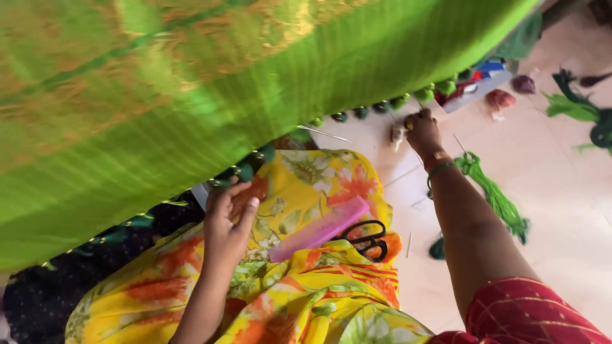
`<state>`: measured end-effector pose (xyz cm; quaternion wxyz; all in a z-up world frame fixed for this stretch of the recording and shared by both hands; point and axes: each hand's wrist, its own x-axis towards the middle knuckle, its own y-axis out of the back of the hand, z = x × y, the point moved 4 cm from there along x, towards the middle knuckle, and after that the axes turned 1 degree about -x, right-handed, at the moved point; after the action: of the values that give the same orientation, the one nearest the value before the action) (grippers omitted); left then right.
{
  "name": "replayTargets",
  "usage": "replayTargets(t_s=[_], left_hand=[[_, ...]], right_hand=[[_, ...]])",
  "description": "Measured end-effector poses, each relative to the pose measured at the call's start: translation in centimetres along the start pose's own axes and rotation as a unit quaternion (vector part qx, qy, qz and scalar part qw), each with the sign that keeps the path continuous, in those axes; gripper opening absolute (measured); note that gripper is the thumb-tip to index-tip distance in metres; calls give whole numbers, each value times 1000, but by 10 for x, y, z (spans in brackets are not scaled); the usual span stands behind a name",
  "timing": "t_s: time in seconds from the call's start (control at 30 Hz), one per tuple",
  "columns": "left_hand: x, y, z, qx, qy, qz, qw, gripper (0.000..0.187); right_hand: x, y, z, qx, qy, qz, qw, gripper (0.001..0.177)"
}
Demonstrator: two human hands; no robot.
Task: Attaching decorative tassels to the border of a sari using a needle, thread, scissors, and a comb.
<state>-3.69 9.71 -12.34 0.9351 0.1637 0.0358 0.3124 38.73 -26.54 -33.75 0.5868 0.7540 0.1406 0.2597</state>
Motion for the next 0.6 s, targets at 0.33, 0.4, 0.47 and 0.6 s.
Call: replayTargets(t_s=[0.33,0.4,0.47,0.6], left_hand=[[-22,4,10,32,-38,-9,999,22],[-26,-3,6,46,-83,-19,995,21],[-33,-12,8,60,-129,-27,989,20],[-52,-17,22,25,-153,-65,986,16]], right_hand=[[-85,103,-64,639,-286,94,708,27],[-109,143,-116,703,-280,45,652,17],[-129,173,-160,762,-269,-3,589,10],[-136,226,-251,855,-111,-148,484,28]])
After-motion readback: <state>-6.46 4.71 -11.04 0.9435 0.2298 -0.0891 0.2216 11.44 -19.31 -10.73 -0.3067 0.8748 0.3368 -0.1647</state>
